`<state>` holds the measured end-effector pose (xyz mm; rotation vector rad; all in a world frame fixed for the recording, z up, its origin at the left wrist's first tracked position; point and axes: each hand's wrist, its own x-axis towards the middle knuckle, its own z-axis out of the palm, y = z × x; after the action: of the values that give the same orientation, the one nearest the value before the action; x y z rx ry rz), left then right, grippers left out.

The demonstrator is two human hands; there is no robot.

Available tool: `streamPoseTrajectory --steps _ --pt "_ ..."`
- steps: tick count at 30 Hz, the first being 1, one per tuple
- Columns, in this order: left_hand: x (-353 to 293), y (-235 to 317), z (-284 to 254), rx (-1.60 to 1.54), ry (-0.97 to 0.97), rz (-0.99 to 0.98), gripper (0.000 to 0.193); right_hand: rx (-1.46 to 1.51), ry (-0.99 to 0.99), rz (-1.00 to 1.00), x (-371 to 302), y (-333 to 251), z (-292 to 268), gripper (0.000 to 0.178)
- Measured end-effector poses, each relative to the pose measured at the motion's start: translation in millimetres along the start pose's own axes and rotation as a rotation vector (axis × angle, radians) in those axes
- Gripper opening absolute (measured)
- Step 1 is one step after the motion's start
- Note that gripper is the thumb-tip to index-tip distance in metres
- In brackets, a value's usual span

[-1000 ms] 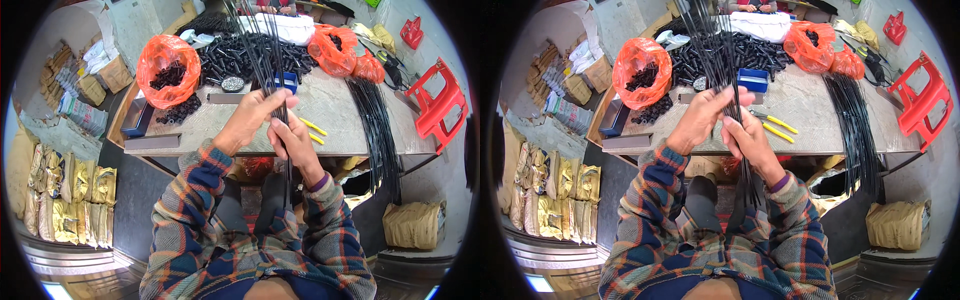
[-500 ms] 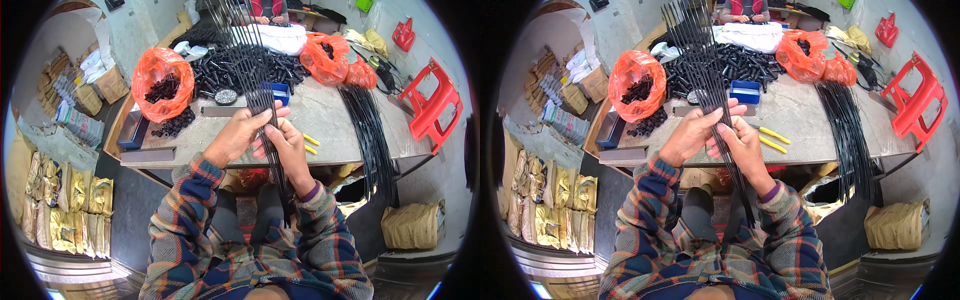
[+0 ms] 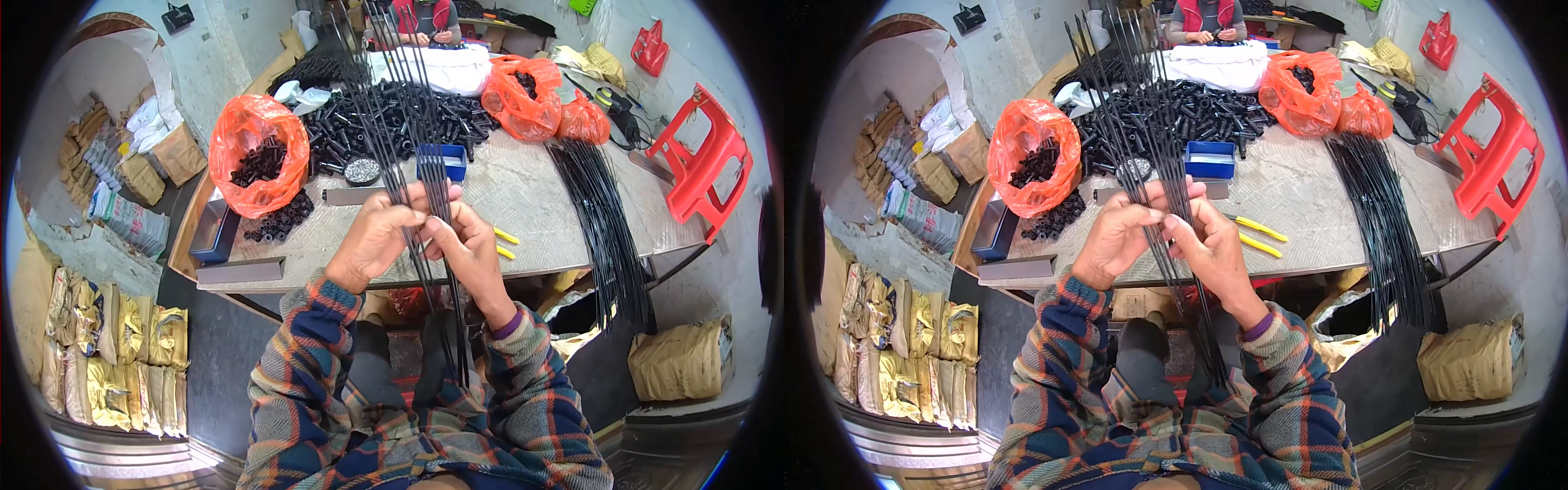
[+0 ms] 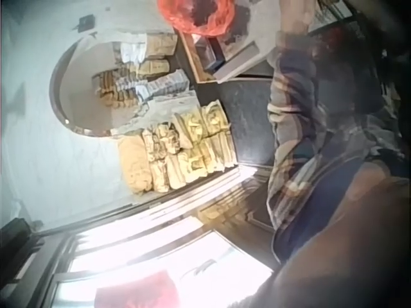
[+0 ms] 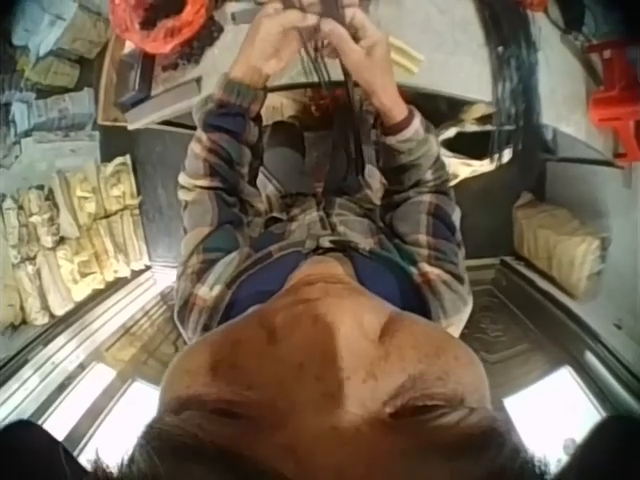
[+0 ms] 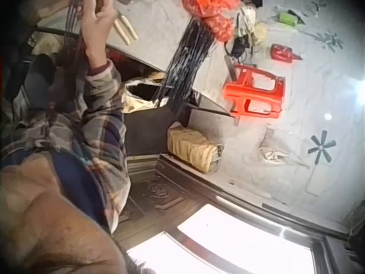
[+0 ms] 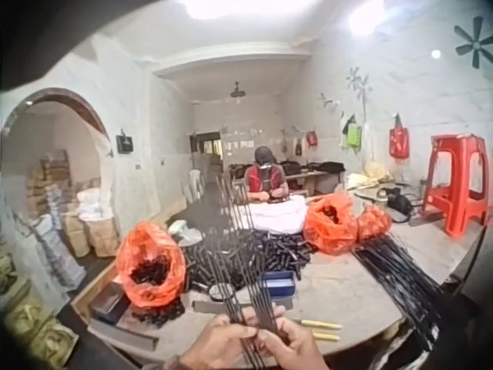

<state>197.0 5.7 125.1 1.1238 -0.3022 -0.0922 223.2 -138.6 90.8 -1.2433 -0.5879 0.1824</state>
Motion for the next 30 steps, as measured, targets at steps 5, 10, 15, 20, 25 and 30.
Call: streamPoseTrajectory --steps 5,10,15,20,25,30 --pt "6 -6 8 -0.164 0.151 0.073 0.032 0.046 0.097 -0.114 -4 6 3 0.012" --pt "10 -5 17 -0.181 0.190 0.079 0.031 0.062 0.179 -0.114 -3 4 0 0.011" --pt "11 -6 19 0.026 0.305 0.144 0.026 -0.044 0.221 -0.155 2 5 1 0.012" --pt "14 -9 15 -0.040 0.314 0.117 0.028 -0.398 0.254 -0.128 79 -9 -72 0.021" --pt "-2 9 7 0.020 0.344 0.132 0.032 -0.647 0.425 -0.370 135 -70 -155 0.029" --pt "-2 14 5 0.025 0.314 0.165 0.032 -1.277 0.482 -0.343 68 23 -277 0.029"
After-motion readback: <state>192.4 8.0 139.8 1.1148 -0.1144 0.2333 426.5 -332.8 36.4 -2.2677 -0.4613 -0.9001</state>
